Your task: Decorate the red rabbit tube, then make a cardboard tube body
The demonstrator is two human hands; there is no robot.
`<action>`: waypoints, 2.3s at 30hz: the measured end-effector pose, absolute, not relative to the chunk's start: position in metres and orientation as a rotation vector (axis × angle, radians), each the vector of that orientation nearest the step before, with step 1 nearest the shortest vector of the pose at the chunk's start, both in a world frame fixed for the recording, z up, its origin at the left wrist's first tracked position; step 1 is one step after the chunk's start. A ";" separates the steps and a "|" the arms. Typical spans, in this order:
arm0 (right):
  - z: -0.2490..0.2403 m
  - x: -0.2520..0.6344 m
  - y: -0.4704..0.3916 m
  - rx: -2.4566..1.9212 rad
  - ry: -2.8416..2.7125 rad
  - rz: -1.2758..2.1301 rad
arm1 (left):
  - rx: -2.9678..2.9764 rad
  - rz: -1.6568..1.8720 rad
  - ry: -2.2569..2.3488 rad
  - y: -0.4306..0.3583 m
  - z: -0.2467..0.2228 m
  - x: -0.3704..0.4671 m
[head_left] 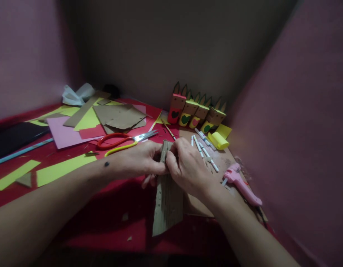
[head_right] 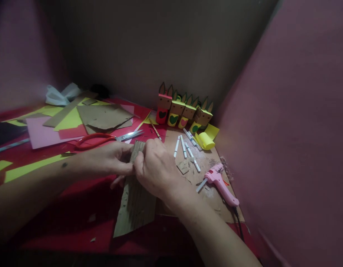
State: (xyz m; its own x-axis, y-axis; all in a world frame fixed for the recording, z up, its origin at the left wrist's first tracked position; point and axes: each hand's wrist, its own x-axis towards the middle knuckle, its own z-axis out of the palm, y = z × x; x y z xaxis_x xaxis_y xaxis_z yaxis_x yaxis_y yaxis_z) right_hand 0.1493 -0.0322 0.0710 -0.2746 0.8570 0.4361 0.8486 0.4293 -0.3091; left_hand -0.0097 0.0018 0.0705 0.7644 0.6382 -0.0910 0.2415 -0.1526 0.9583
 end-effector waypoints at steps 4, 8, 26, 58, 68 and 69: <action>0.076 0.145 -0.029 -1.525 -2.233 -0.083 | 1.754 0.402 0.739 0.002 0.069 -0.008; 0.079 0.141 -0.026 -1.553 -2.352 -0.175 | 1.743 0.373 0.837 0.002 0.068 -0.007; 0.068 0.158 -0.023 -1.259 -1.965 0.121 | 1.614 0.366 0.645 0.003 0.068 -0.008; 0.056 0.160 -0.023 -1.148 -2.083 0.078 | 1.634 0.568 0.810 0.008 0.064 -0.009; 0.058 0.161 -0.026 -1.204 -1.961 0.123 | 1.612 0.756 1.027 0.009 0.066 -0.006; 0.059 0.161 -0.026 -1.205 -1.942 0.151 | 1.595 0.761 1.040 0.009 0.067 -0.006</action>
